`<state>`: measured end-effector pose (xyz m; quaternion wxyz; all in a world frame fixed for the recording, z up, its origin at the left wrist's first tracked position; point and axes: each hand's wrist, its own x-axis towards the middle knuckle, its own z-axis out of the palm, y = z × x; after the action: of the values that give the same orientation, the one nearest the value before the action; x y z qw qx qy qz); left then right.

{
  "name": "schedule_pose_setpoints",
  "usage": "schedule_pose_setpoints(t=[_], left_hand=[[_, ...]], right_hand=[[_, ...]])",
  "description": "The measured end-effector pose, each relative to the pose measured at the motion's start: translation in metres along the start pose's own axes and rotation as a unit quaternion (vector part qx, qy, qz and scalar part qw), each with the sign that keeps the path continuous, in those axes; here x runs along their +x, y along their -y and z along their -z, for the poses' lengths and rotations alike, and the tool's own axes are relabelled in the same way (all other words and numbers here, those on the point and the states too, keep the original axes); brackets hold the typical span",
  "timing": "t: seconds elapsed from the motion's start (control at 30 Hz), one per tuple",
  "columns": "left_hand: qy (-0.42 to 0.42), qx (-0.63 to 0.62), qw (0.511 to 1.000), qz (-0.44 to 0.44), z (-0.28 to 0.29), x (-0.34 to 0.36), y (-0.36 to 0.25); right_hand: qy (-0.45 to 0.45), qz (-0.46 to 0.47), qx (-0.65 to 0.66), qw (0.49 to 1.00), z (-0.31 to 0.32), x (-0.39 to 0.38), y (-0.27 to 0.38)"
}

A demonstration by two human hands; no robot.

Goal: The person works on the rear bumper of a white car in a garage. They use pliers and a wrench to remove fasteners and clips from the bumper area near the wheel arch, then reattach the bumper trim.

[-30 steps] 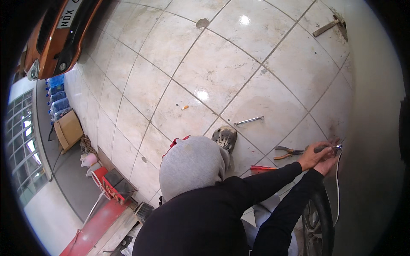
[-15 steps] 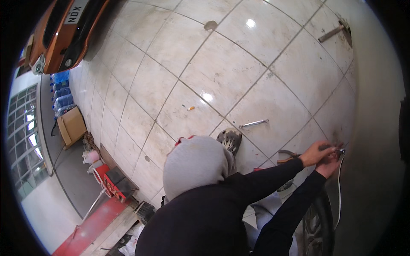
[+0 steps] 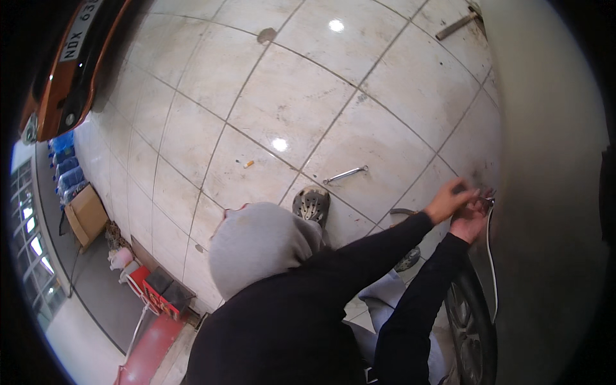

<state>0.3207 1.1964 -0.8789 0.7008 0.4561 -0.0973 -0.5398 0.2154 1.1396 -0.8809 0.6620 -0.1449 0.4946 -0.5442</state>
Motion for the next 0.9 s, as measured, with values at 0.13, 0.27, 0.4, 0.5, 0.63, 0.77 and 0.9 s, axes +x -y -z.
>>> schedule_pose_setpoints(t=[0.13, 0.27, 0.4, 0.5, 0.63, 0.77, 0.9], left_hand=[[-0.077, -0.067, 0.994, 0.041, -0.017, -0.008, 0.002], [-0.068, 0.174, 0.982, 0.038, -0.024, 0.147, -0.021], [-0.092, 0.123, 0.98, -0.129, -0.032, 0.167, -0.017], [0.017, -0.019, 0.994, 0.109, -0.021, 0.041, 0.002], [-0.02, -0.073, 0.997, 0.028, -0.021, -0.026, 0.005], [-0.082, 0.063, 0.995, -0.01, -0.04, 0.105, -0.009], [-0.02, 0.309, 0.938, -0.155, 0.0, 0.177, 0.003]], right_hand=[[0.164, -0.041, 0.024, 0.985, 0.021, 0.005, 0.006], [0.149, -0.057, -0.029, 0.987, -0.039, -0.034, -0.023], [0.313, -0.326, 0.261, 0.853, -0.022, -0.007, -0.021], [0.063, -0.033, 0.017, 0.997, 0.015, -0.002, -0.005], [0.042, 0.054, -0.09, 0.994, 0.015, -0.001, -0.005], [0.071, -0.024, -0.072, 0.995, -0.022, -0.027, -0.008], [0.168, -0.143, -0.114, 0.969, -0.06, -0.038, -0.027]])
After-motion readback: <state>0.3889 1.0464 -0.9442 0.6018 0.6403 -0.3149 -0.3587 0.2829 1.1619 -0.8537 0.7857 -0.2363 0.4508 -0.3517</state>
